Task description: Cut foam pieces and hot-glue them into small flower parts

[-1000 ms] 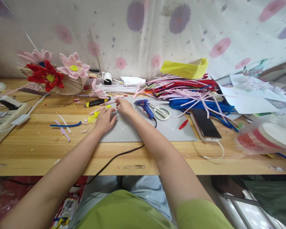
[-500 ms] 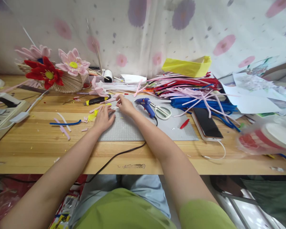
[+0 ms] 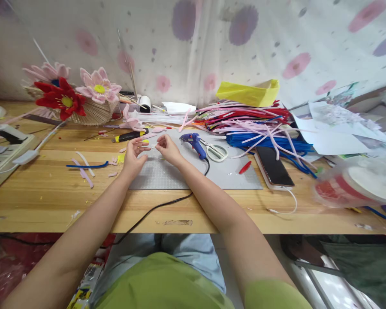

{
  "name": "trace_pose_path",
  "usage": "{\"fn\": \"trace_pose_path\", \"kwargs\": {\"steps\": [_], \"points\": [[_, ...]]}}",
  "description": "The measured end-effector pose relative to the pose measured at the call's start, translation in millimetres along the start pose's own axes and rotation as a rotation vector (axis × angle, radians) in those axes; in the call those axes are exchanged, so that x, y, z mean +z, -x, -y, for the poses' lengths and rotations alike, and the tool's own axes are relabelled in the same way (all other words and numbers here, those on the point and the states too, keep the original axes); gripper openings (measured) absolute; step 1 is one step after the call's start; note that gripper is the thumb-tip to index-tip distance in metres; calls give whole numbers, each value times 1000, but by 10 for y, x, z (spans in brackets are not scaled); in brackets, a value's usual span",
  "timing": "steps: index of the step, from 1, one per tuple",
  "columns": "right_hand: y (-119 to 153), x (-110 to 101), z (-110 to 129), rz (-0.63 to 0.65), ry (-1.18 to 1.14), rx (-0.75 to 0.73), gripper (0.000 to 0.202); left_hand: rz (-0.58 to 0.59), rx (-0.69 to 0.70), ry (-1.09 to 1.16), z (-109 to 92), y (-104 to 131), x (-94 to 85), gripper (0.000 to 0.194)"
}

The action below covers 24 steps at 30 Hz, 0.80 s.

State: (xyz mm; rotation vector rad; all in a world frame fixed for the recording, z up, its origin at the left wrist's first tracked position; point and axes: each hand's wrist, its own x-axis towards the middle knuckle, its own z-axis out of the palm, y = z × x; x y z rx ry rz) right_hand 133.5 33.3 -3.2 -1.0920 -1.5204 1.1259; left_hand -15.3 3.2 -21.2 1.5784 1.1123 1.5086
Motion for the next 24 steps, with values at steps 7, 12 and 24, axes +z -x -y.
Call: {"fn": "trace_pose_path", "kwargs": {"steps": [7, 12, 24], "points": [[101, -44, 13, 18, 86, -67, 26, -149, -116, 290, 35, -67, -74, 41], [164, 113, 20, 134, 60, -66, 52, -144, -158, 330, 7, -54, -60, 41], [159, 202, -90, -53, -54, 4, 25, -317, -122, -126, 4, -32, -93, 38]]}}
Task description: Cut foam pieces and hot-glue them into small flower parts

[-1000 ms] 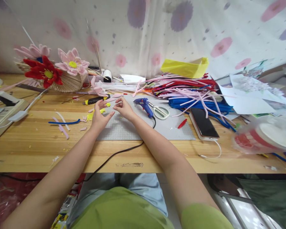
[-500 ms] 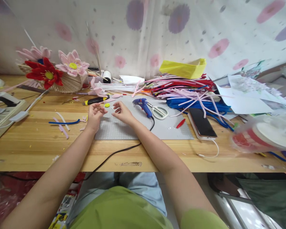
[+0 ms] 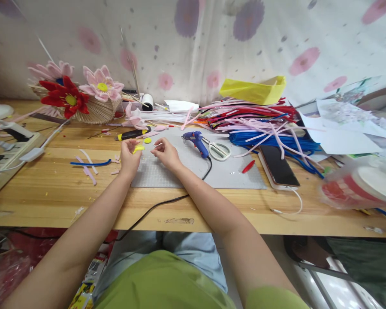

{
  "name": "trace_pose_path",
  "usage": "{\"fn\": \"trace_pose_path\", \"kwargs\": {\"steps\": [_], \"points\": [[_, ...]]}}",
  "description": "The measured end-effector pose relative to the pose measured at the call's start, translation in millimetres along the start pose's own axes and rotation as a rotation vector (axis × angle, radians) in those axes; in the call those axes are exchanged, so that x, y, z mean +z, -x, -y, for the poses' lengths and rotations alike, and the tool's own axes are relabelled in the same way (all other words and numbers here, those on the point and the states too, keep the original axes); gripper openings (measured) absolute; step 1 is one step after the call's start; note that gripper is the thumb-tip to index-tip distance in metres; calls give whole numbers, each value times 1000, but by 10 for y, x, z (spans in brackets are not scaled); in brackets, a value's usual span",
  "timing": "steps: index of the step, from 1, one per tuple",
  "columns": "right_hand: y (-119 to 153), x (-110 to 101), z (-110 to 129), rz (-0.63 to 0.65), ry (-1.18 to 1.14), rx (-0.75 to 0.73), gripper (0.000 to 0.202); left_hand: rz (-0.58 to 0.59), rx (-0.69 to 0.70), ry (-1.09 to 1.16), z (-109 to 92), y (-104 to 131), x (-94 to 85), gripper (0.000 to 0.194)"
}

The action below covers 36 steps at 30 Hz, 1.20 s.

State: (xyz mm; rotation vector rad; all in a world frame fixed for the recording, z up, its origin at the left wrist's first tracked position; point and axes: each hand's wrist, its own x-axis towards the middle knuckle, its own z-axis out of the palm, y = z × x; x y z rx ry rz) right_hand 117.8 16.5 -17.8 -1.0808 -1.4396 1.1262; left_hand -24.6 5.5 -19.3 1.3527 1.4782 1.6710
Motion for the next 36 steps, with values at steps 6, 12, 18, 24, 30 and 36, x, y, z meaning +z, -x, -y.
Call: {"fn": "trace_pose_path", "kwargs": {"steps": [6, 12, 18, 24, 30, 36], "points": [[29, -72, 140, -33, -339, 228, 35, 77, 134, -272, -108, 63, 7, 19], [54, -91, 166, 29, -552, 361, 42, 272, -98, 141, -155, 156, 183, 29], [69, -80, 147, 54, -565, 397, 42, 244, -172, 261, -149, 159, 184, 27], [55, -114, 130, 118, -408, 309, 45, 260, -197, 283, -126, 127, 179, 18], [37, -91, 149, -1, -138, 11, 51, 318, -73, 158, -133, 94, 133, 12], [5, 1, 146, -53, -90, -68, 47, 317, 164, -179, -81, 85, 71, 9]]}}
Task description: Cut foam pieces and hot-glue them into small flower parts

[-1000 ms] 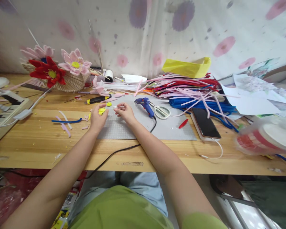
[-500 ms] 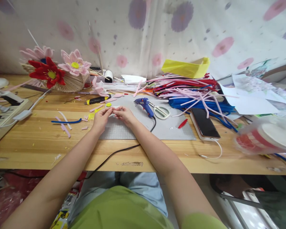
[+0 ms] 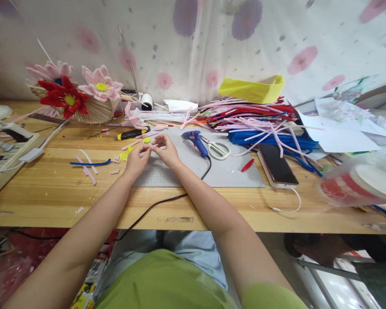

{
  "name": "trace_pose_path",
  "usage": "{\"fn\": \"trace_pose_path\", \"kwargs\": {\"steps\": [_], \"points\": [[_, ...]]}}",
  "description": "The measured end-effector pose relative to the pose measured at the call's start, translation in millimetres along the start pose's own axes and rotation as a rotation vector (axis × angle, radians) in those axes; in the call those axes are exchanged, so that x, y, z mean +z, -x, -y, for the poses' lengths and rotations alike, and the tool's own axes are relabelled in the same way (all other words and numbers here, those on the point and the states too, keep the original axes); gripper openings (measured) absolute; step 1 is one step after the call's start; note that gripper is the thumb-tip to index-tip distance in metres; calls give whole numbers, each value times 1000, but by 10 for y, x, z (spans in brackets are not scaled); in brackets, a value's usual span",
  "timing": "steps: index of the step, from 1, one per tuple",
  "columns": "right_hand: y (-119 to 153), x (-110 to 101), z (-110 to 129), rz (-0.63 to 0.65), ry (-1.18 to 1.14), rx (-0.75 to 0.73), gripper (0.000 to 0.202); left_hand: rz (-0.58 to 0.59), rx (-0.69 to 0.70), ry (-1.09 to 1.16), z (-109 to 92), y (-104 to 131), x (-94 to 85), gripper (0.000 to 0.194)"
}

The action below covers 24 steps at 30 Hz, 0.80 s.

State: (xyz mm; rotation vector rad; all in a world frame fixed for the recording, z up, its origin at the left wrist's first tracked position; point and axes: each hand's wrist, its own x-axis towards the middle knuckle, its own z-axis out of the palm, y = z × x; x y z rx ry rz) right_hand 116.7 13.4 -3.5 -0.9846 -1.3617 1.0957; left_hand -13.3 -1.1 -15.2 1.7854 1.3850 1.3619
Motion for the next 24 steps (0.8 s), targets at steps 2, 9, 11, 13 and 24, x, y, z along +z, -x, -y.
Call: {"fn": "trace_pose_path", "kwargs": {"steps": [2, 9, 11, 13, 24], "points": [[-20, 16, -42, 1, -11, 31, 45, 15, 35, -39, -3, 9, -7, 10], [-52, -18, -111, -75, -73, 77, 41, 48, -150, 251, 18, 15, 56, 17], [-50, -22, -95, -81, -110, 116, 42, 36, -183, 377, 26, 10, 74, 26], [-45, -20, -82, -85, -141, 138, 42, 17, -207, 421, 26, 5, 81, 28], [-20, -144, -60, -107, -29, 144, 34, -25, -187, 119, 71, 2, 6, 12]]}}
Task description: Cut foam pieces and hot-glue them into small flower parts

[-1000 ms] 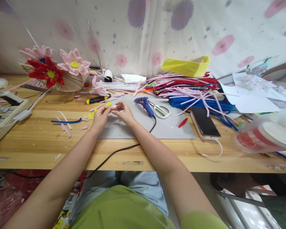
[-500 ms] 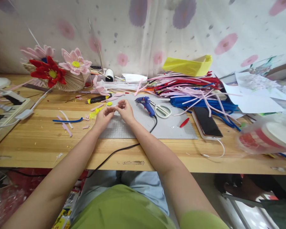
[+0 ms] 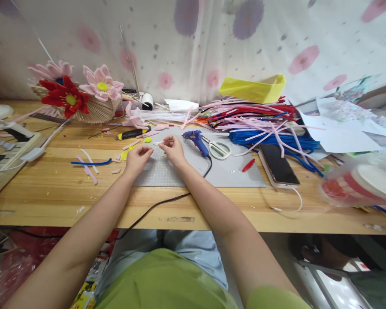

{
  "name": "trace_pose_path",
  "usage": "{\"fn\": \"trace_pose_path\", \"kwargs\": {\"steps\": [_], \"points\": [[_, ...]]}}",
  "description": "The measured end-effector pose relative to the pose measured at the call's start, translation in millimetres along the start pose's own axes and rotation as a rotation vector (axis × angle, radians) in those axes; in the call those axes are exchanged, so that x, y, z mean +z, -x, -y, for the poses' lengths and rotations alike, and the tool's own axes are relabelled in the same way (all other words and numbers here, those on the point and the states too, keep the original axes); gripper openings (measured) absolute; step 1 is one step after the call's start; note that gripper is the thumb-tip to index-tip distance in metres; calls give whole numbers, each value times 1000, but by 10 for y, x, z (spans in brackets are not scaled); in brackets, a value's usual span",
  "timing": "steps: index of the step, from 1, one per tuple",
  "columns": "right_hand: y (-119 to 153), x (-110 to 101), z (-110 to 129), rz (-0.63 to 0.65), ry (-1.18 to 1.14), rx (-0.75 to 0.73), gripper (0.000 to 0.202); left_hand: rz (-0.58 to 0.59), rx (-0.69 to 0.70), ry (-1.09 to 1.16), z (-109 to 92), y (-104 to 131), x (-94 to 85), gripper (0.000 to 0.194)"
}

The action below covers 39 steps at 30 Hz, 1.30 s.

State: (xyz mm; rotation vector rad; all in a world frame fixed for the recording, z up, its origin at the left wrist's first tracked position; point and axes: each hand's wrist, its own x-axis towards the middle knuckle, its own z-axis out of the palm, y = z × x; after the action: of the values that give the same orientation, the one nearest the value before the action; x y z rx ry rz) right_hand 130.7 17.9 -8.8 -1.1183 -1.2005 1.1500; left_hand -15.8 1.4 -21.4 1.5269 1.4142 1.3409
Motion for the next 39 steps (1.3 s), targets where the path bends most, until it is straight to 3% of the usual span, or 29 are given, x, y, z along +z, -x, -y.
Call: {"fn": "trace_pose_path", "kwargs": {"steps": [3, 6, 8, 10, 12, 14, 15, 17, 20, 25, 29, 32, 35, 39], "points": [[18, -334, 208, 148, 166, -4, 32, -37, 12, -115, 6, 5, -37, 8], [81, -857, 491, 488, 406, 98, 32, -60, 13, -169, 1, 9, -47, 6], [122, -1214, 632, 626, 634, 208, 35, -61, 21, -195, -3, 8, -34, 5], [130, -1481, 680, 511, 883, 283, 42, -55, 31, -212, -3, 4, -11, 4], [94, -1599, 627, 227, 1053, 218, 47, -51, 36, -214, 6, -2, 8, 3], [27, -1570, 499, 10, 1074, 85, 47, -52, 39, -210, 19, -6, 14, 3], [-9, -1514, 422, -33, 1045, 23, 47, -54, 41, -210, 26, -6, 11, 3], [-70, -1373, 271, -44, 971, -41, 45, -56, 40, -219, 32, -3, -4, 3], [-105, -1223, 104, -101, 873, 31, 42, -47, 15, -232, 25, 7, -29, 3], [-100, -1303, 8, -179, 649, 19, 43, -41, -14, -227, 14, 16, -29, 6], [-98, -1334, 11, -254, 699, -71, 41, -30, -2, -221, 19, 21, -22, 5], [-28, -1190, 42, -189, 538, -113, 43, -15, 0, -229, 20, 24, -24, 5], [108, -978, 93, -19, 350, -39, 46, -13, -16, -253, 15, 24, -25, 8], [260, -768, 117, 144, 473, -13, 46, -14, -40, -307, -11, 30, -29, 12]]}}
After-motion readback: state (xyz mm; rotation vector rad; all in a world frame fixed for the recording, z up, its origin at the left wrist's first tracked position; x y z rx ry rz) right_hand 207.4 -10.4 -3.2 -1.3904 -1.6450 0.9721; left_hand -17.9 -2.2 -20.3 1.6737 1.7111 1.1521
